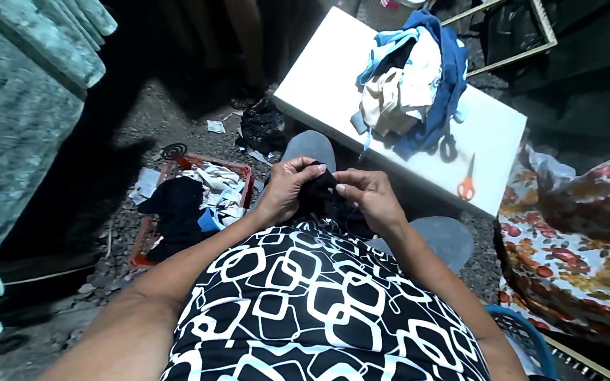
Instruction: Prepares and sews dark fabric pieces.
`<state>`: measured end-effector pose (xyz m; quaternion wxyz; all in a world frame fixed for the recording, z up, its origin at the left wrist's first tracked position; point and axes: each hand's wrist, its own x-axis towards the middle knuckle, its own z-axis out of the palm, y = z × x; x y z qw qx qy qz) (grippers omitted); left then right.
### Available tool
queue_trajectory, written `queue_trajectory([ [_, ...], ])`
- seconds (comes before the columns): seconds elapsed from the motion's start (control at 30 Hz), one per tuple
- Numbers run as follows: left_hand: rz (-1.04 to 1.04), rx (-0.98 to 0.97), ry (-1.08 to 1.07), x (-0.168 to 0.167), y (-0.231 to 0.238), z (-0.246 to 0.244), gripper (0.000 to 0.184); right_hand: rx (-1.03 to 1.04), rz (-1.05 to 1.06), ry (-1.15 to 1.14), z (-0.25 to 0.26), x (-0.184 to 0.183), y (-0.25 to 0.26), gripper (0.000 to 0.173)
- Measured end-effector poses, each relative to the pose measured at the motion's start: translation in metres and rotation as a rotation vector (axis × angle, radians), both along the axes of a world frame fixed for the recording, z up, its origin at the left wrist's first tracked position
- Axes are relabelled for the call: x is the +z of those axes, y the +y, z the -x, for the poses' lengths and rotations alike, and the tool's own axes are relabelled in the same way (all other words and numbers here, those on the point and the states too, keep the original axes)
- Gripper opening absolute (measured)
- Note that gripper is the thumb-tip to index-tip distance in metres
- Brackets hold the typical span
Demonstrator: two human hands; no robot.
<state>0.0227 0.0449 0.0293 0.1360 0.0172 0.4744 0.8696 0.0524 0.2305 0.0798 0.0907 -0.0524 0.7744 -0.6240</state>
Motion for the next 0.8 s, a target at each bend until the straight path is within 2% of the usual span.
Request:
queue_trajectory([
  [0.3, -0.015, -0.033, -0.034, 0.003, -0.001, 0.002, 0.005, 0.018, 0.061, -0.042, 0.001, 0.001, 0.001, 0.022],
  [0.67, 0.023, -0.148, -0.096, -0.001, 0.003, -0.002, 0.007, -0.074, 0.13, -0.031, 0.001, -0.009, -0.001, 0.01],
  [0.8, 0.046, -0.118, -0.05, 0.001, 0.0, 0.0, 0.01, -0.058, 0.109, -0.043, 0.0, -0.005, 0.001, 0.01],
])
